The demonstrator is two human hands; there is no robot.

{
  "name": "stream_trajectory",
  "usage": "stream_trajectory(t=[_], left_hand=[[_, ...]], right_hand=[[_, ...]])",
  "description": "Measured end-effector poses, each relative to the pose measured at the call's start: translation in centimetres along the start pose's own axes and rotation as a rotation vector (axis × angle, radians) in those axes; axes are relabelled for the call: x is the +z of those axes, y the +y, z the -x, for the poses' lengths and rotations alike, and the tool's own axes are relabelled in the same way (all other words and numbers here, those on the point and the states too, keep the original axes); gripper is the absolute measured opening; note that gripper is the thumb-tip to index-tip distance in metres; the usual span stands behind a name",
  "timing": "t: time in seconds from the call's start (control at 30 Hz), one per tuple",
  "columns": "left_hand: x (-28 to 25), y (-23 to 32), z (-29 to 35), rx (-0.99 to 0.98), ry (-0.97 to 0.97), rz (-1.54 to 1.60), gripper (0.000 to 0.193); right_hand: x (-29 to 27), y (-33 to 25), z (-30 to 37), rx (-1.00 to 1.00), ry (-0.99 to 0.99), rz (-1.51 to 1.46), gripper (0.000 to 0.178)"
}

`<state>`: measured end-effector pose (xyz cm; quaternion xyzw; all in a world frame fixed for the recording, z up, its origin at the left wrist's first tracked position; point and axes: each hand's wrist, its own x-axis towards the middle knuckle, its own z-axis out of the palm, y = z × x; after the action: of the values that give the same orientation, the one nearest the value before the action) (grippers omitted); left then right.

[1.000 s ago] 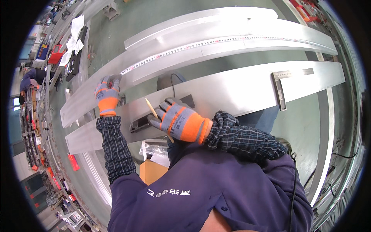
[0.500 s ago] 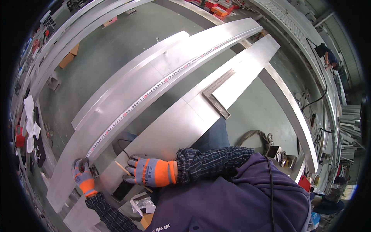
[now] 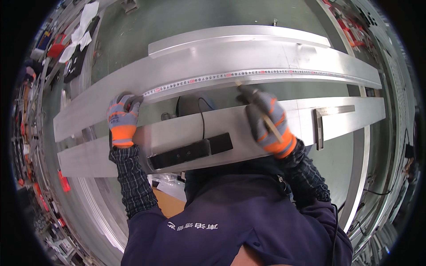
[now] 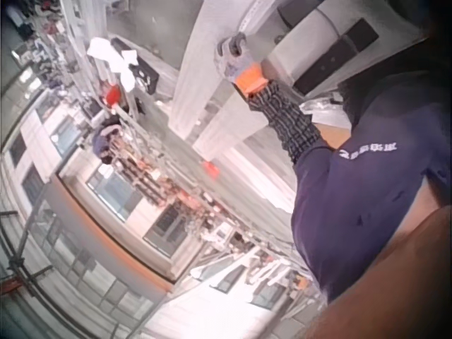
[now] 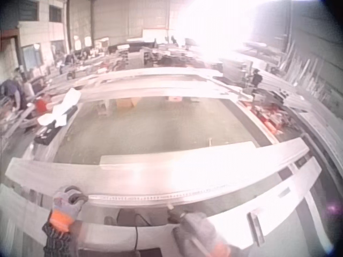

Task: The person measures and marks a large metal sheet using a ruler and pencil, then positions a metal bracket and a black electronic device on the sheet. They handle wires and a small blue device, aligning components on the workbench.

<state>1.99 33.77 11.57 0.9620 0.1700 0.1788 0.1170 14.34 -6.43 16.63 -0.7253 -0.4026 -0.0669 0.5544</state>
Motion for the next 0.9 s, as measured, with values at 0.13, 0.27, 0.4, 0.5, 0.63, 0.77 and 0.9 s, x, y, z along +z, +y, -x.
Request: stream_trajectory(t=[0.13,0.27,0.4,0.5,0.63,0.77,0.9], left_hand=[[-0.3,0.6,0.8,0.045,0.053,-0.02,0.021],[0.5,0.2,0.9,0.043,0.106,0.067,0.026],[0.1,1.0,0.9,-0.015,0.058,0.12,0.025],[0.0,1.0,0.6,-0.001,0.042,0.139,0.026],[-0.1,0.9,0.6,0.034,0.039,0.192,0.026],[-0.5,1.3,0.3,0.015,0.007,0.165,0.026],[-0.6,1.7,0.3,0.025,0.017,0.183,0.026]], right_hand=[[-0.8,2.1,-2.3,0.217,-0.009,0.035,0.025],[1.0,4.6,-2.6,0.348,0.107,-0.136,0.021],[1.1,5.7,-2.2,0.192,0.062,0.002,0.014],[0.8,6.4,-1.7,0.16,-0.005,0.063,0.015],[1.1,6.6,-1.7,0.129,-0.035,0.118,0.018],[1.3,6.7,-1.9,0.132,-0.048,0.12,0.019],[1.6,7.0,-2.0,0.092,-0.039,0.128,0.019]])
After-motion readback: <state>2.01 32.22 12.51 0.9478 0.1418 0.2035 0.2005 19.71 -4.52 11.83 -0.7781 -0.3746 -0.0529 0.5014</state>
